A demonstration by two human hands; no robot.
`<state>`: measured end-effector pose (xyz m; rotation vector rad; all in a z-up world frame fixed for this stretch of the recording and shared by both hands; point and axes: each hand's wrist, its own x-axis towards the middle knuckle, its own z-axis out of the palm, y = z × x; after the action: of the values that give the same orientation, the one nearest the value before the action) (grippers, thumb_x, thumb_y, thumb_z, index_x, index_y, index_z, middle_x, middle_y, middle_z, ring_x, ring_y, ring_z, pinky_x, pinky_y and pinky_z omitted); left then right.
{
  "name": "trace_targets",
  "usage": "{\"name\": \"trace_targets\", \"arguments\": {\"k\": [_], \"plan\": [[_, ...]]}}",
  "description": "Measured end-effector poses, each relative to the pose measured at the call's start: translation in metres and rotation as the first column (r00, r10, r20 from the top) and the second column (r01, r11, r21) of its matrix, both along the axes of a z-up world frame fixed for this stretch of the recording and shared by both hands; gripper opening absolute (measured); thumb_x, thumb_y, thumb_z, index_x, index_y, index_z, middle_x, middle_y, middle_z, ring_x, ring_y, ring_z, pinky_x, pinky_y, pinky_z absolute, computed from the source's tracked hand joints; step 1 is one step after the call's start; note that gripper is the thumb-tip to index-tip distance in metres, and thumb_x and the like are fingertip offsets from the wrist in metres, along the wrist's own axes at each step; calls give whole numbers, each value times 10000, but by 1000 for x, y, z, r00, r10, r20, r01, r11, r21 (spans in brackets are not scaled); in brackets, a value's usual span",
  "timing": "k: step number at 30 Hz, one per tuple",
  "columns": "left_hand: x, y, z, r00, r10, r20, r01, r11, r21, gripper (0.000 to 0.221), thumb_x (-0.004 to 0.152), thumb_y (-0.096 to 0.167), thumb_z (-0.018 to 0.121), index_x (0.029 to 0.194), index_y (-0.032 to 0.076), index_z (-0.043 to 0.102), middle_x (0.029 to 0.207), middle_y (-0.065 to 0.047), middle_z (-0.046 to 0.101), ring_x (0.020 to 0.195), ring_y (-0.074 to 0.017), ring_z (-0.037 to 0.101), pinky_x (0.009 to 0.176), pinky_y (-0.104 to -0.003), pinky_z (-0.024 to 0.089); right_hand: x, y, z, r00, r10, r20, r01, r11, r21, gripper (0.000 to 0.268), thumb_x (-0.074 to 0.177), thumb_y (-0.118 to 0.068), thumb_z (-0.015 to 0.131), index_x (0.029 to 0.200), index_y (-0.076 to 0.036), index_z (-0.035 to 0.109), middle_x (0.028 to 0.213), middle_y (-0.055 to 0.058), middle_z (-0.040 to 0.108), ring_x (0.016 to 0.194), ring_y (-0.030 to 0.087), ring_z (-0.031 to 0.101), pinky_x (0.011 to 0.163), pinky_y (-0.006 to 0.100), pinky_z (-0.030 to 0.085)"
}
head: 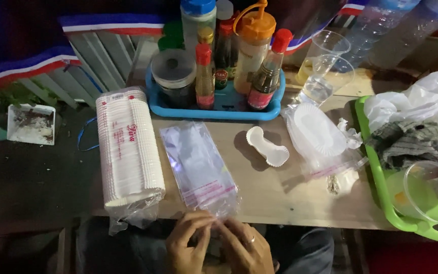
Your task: Packaging individual paper food liners into small plastic bags at a workspace.
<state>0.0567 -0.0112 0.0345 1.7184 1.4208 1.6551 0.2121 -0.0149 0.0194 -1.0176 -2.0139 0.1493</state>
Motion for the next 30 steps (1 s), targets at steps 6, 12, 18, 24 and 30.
{"name": "trace_targets", "arguments": {"k": [6, 12, 18, 24, 30], "plan": [[8, -7, -11, 999, 18, -49, -17, 999, 39, 152, 940, 160, 627, 893, 60, 731, 933, -64, 746, 900, -212, 744, 905, -338, 565, -1, -4, 19, 998, 66, 23, -66, 998, 15, 277, 991, -112, 624, 1256, -123, 703, 1306, 133, 681, 841, 208, 702, 708, 314, 567], [9, -16, -19, 999, -50, 18, 51, 994, -93, 235, 978, 113, 535, 1029, 74, 760, 1035, -72, 787, 960, -208, 770, 866, -295, 580, -4, -1, 15, 999, -23, 39, 20, 998, 67, 274, 957, -92, 650, 1211, -167, 719, 1301, 123, 647, 755, 179, 666, 692, 317, 549], [3, -20, 1, 997, 1, 79, 12, 985, -171, 338, 1024, 223, 489, 1070, 85, 795, 1037, -56, 780, 952, -173, 761, 853, -268, 578, 0, -5, -3, 998, -35, 59, 33, 999, 24, 331, 873, -25, 698, 1178, -153, 689, 1257, 131, 644, 806, 216, 665, 749, 359, 558], [1, -11, 1, 996, 87, -22, -87, 996, 0, 167, 969, 122, 614, 1020, 99, 772, 989, -35, 778, 912, -164, 759, 901, -310, 580, -7, -1, -4, 997, -20, 76, 16, 998, 59, 227, 972, -91, 641, 1198, -109, 654, 1158, 108, 664, 801, 216, 665, 715, 348, 545], [3, -12, -3, 946, 41, -321, 66, 947, 316, 180, 1020, 130, 548, 1064, 96, 720, 1047, -38, 742, 1027, -180, 757, 1104, -477, 476, -18, 4, 31, 998, 3, -56, 1, 997, 77, 222, 1015, -170, 525, 982, -31, 695, 1109, 153, 668, 775, 224, 687, 657, 329, 542]]}}
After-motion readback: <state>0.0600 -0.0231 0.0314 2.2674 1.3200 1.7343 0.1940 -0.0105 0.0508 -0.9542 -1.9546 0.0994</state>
